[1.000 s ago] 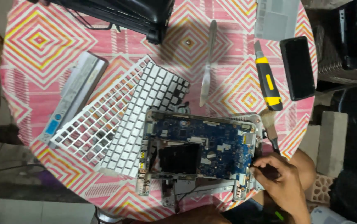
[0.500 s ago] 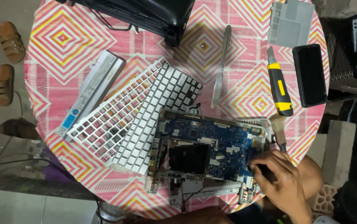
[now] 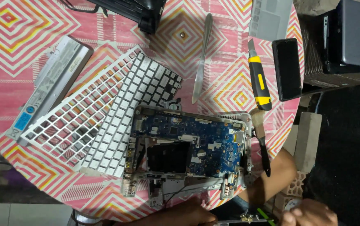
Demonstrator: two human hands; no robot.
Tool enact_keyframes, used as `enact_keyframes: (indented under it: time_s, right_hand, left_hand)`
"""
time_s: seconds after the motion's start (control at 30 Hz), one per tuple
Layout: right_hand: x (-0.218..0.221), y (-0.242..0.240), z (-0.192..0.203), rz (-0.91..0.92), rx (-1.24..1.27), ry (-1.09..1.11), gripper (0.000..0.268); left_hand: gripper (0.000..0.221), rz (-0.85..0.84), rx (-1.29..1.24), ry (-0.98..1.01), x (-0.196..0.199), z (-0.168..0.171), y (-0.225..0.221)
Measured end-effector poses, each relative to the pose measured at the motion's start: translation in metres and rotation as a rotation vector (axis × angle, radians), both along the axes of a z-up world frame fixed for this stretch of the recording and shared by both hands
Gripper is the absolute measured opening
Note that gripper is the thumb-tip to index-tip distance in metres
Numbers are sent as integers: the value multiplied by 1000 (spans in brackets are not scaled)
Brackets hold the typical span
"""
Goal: The person is unscrewing a motherboard from a laptop casing and carefully lifting it to disconnect components.
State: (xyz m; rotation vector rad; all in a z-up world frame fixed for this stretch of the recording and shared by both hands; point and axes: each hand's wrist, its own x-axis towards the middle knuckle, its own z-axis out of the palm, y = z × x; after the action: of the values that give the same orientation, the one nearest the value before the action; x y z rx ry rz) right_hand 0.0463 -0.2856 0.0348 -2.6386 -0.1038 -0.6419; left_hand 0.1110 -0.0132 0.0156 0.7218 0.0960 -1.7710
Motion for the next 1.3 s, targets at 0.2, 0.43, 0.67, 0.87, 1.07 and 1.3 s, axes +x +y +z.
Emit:
enact_keyframes:
  time_s: [0.2,0.43,0.67,0.87,1.07,1.3]
  right_hand:
    - [-14,22,9,319,-478,300,9]
    - [-12,35,-4,530,-772,443,36]
    - [7,2,6,303,-771,543,30]
    - [13,-49,11,-144,-442,292,19]
    - [37,-8,-17,-164,724,31,20]
    - [69,33,-45,32,1090,-12,20]
  left_hand:
    - [28,297,-269,-890,-31,-20,-2]
    - [56,363,-244,-1219,-50,-23,0]
    - [46,311,-260,-1406,3,40,58]
    - [40,484,134,-1938,35,30,50]
    - [59,292,219,-2350,54,0,17]
    - [65,225,163,-2324,62,-18,4]
